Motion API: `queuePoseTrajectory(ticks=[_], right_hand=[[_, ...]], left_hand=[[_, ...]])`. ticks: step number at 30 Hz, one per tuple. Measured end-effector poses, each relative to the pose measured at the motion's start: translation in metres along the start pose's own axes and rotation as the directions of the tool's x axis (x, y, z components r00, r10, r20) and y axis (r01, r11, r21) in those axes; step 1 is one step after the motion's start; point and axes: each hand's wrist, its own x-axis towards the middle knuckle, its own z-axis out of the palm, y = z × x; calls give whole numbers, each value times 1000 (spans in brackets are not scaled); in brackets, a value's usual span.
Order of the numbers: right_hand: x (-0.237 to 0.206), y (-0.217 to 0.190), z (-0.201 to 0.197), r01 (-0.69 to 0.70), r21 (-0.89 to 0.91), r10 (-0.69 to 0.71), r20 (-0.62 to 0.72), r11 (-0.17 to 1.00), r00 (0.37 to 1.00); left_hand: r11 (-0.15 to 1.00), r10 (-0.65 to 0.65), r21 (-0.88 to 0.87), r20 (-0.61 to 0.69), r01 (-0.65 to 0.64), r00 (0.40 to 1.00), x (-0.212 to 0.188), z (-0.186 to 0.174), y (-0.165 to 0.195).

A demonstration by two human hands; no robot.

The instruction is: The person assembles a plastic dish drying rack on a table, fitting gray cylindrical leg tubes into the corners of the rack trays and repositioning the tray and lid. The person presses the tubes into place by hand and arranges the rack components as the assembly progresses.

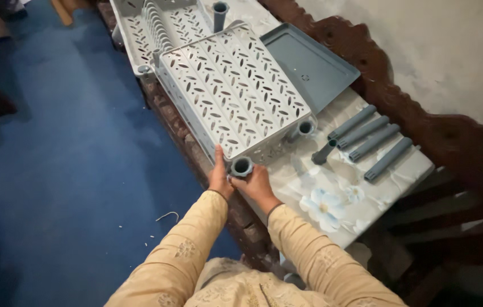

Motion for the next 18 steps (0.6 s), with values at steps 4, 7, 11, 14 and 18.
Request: queuePoseTrajectory(ticks=[4,7,11,14,18], right_hand=[[-1,2,4,208,-160,-207,22,965,978],[4,3,3,224,-210,-201,124,952,972],[7,2,1,-74,121,74,3,990,997],[7,2,-1,228,-113,-228,16,967,973],[7,1,-5,107,-57,-97,153,993,983]], left_hand=[[993,0,114,-139,16,990,1,-2,-1],[993,-1,117,-133,17,991,-1,-2,-1],[1000,26,-5,-7,-26,1000,-5,2,0],[995,48,86,-52,-43,997,-7,3,0],[999,14,37,-74,-11,997,-6,1,-1]])
